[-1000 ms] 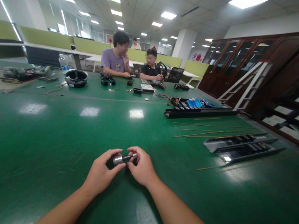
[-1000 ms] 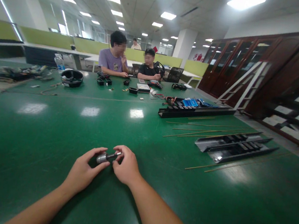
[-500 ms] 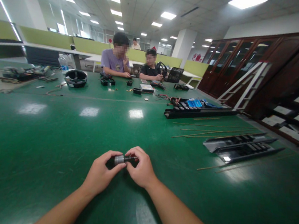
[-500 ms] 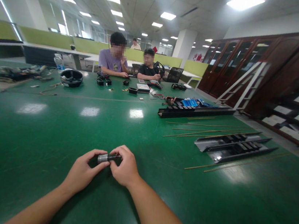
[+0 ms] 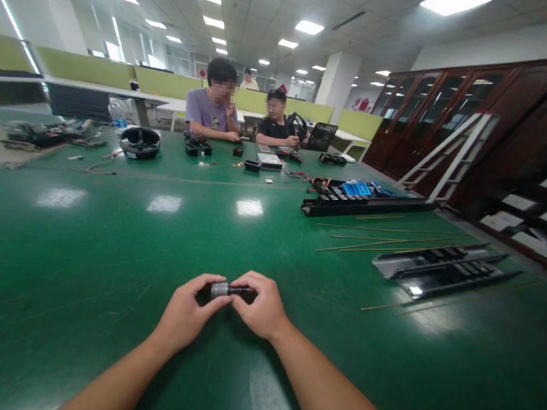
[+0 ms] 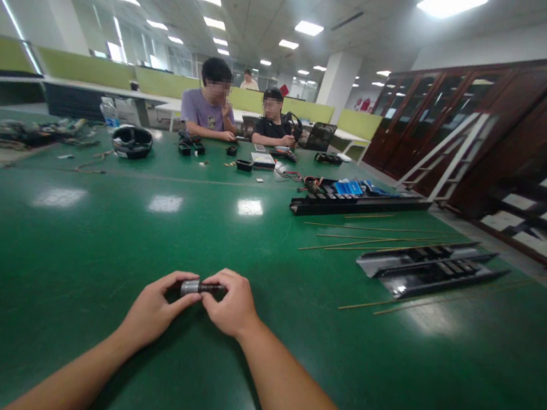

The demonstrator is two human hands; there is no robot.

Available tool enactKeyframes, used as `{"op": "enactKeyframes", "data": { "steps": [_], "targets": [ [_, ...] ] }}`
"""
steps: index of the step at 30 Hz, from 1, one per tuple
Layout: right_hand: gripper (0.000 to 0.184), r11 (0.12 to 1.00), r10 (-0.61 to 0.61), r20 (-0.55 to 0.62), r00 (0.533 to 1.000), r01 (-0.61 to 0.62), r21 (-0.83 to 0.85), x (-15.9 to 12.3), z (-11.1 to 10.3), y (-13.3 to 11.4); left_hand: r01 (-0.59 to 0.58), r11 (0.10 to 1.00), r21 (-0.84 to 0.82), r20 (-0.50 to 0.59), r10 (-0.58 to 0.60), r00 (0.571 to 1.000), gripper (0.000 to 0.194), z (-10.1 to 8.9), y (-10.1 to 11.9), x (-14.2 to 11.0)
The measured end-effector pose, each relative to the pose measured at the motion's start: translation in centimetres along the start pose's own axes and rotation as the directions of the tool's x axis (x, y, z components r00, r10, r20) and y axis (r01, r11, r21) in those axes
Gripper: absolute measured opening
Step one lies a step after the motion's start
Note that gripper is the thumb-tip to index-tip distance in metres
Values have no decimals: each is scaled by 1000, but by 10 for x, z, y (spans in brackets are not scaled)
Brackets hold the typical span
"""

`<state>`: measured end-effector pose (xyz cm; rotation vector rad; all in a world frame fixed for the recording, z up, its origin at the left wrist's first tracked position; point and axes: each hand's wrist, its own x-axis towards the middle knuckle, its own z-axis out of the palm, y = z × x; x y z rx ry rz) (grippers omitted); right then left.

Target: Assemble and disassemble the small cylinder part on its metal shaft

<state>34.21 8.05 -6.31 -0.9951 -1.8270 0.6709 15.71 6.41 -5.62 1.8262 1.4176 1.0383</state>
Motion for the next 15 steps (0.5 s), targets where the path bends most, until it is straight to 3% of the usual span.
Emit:
{"op": "enactKeyframes", "data": {
  "steps": [7,15],
  "targets": [
    [12,1000,-10,81,997,10,5,1,-6,3,17,1000,-9,41,-16,999,31,-2,-1,0],
    [11,999,21,94,995,-23,24,1,-5,7,21,1000,-10,24,-20,1000,31,-2,-1,-2]
  ]
}}
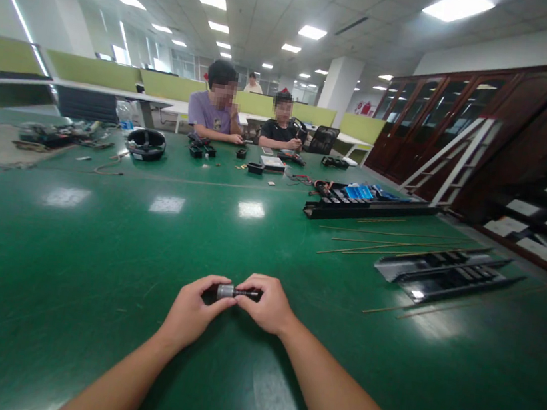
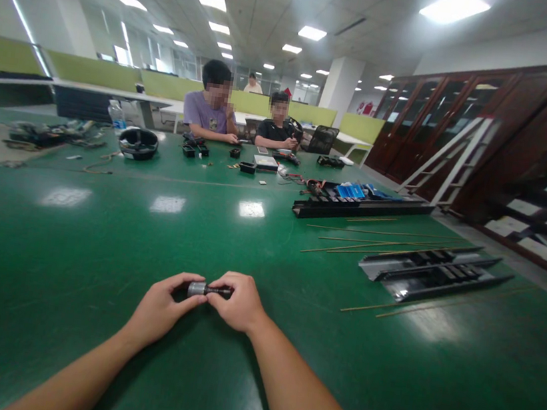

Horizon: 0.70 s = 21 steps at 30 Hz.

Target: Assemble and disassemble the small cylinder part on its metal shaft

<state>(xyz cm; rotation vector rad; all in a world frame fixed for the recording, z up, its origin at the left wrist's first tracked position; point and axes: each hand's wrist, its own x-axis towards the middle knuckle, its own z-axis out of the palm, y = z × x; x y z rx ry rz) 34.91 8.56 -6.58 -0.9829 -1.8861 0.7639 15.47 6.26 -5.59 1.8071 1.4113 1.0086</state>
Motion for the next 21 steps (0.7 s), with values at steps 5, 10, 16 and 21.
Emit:
{"op": "enactKeyframes", "data": {
  "steps": [5,10,16,21],
  "targets": [
    [11,1000,9,10,1000,-9,9,0,-1,1,1,1000,-2,6,-1,1000,31,0,-1,0],
    [11,1000,18,18,1000,-17,-7,1,-2,1,7,1000,-8,13,-7,1000,31,1,-4,1],
    [11,999,23,31,999,-22,-27,0,-4,1,12,1000,-11,16,-12,1000,31,0,-7,0],
    [10,999,42,32,999,-41,-28,0,-6,1,11,1000,-22,15,-10,1000,31,0,-7,1]
  ]
}}
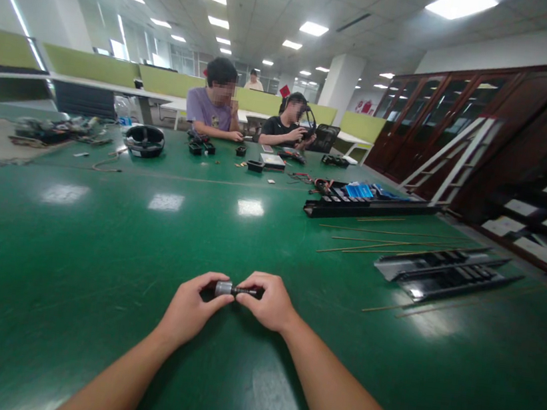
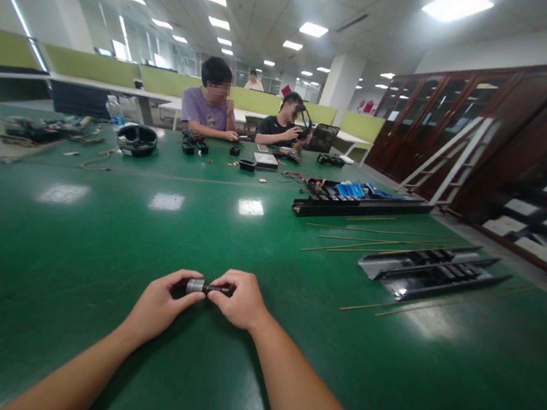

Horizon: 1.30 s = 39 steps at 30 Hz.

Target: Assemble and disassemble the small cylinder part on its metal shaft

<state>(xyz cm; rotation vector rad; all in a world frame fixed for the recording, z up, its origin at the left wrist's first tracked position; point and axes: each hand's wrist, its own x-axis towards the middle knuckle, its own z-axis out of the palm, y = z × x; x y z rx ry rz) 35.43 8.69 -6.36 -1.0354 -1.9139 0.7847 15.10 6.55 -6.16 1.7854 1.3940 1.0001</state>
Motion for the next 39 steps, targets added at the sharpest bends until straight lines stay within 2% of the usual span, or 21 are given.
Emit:
{"op": "enactKeyframes", "data": {
  "steps": [15,39],
  "targets": [
    [8,998,66,-32,997,-65,16,0,4,-1,-23,999,32,-29,24,999,31,0,3,0],
    [8,997,79,-82,993,-80,-11,1,2,0,53,994,-96,-24,-56,998,38,-3,-2,1]
  ]
}}
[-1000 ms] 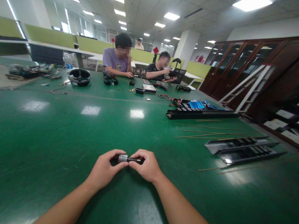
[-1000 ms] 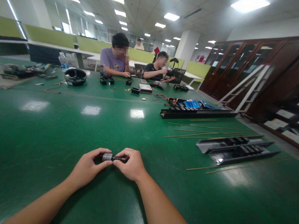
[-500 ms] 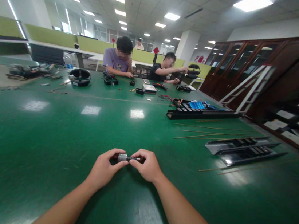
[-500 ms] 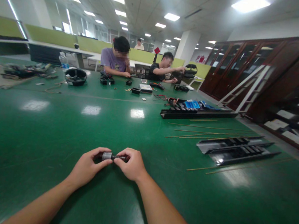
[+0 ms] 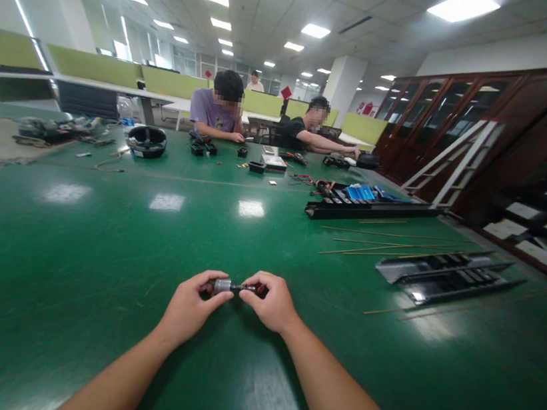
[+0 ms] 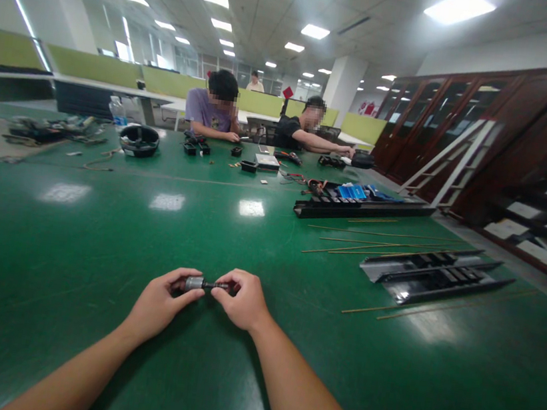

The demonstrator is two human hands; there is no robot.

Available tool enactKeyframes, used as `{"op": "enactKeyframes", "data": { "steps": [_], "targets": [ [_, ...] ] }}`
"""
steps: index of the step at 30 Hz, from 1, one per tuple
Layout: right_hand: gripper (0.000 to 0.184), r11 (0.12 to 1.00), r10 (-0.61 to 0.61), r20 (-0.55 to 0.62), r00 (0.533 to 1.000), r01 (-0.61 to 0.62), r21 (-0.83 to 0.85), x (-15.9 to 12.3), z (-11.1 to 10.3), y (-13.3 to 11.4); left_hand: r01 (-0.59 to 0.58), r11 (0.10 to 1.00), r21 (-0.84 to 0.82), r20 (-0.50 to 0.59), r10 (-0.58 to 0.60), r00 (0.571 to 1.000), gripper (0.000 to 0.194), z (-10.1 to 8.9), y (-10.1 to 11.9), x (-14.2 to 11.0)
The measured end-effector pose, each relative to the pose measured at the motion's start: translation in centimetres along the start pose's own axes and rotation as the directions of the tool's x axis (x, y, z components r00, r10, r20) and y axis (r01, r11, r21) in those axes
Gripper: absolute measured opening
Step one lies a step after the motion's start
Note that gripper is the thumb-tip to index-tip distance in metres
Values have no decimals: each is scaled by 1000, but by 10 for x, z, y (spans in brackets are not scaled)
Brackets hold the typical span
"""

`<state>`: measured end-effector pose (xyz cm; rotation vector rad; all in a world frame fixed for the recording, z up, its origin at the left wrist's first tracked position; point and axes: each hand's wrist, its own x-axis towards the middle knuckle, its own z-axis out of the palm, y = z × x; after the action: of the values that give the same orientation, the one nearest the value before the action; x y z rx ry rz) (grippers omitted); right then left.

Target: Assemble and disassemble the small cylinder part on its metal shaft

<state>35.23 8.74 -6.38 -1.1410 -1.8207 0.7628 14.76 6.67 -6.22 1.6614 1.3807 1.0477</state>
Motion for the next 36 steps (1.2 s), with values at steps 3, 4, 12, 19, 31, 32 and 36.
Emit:
{"op": "enactKeyframes", "data": {
  "steps": [3,4,12,19,31,32,36],
  "targets": [
    [8,1000,14,-5,1000,-14,9,0,0,0,0,1000,-19,0,0,1000,39,0,2,1],
    [8,1000,19,-7,1000,-19,11,0,0,0,0,1000,-25,-2,0,1000,39,0,2,1],
    [9,999,39,-3,999,-39,32,0,2,-1,-9,1000,-27,-16,9,1000,40,-1,0,2],
    [9,996,66,-21,998,-65,53,0,2,1,-1,999,-52,-23,-1,1000,42,-1,-4,2],
    [10,994,77,-30,997,-74,80,0,0,2,45,992,-122,-30,-49,998,41,-1,-3,3],
    [10,994,78,-33,996,-75,84,0,-1,2,47,991,-128,-29,-51,998,40,-1,-3,3],
    [10,992,84,-32,996,-81,94,1,-1,3,55,988,-143,-23,-59,998,40,-1,-2,3]
  ]
}}
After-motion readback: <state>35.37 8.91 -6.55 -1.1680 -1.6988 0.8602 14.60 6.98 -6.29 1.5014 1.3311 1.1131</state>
